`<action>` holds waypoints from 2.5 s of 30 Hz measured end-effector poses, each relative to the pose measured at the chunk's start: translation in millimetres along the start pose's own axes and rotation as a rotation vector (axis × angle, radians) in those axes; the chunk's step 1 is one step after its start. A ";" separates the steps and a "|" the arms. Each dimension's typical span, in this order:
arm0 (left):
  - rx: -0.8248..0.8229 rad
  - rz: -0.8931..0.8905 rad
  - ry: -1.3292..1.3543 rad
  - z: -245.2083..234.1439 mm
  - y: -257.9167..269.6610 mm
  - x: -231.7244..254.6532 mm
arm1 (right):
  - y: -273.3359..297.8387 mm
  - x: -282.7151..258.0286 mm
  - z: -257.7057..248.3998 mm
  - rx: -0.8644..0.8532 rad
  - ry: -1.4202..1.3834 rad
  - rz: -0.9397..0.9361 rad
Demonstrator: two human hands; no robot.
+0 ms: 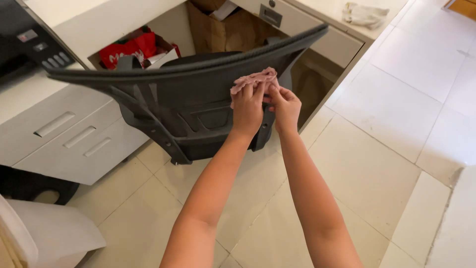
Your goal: Wiping down an office chair and desk with a cloth, then organizing various containers and items on the desk surface.
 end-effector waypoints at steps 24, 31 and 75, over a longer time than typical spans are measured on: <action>-0.052 0.204 0.003 9.8 190.8 -144.3 | 136.4 203.6 -17.6 -0.184 0.484 -0.137; -0.005 0.252 0.052 -72.2 201.3 -207.1 | 212.4 190.8 45.6 -0.280 0.431 -0.246; 0.194 -0.102 0.019 -84.2 207.8 -292.1 | 166.7 200.8 -76.3 -0.176 0.289 -0.434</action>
Point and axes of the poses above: each hand's wrist, its own y-axis away from the middle knuckle, its own z-axis out of the palm, x = y × z, the point moved 8 cm from there along -y, towards the middle knuckle, and after that the axes turned 15 degrees about -z, right-handed, at the moved point
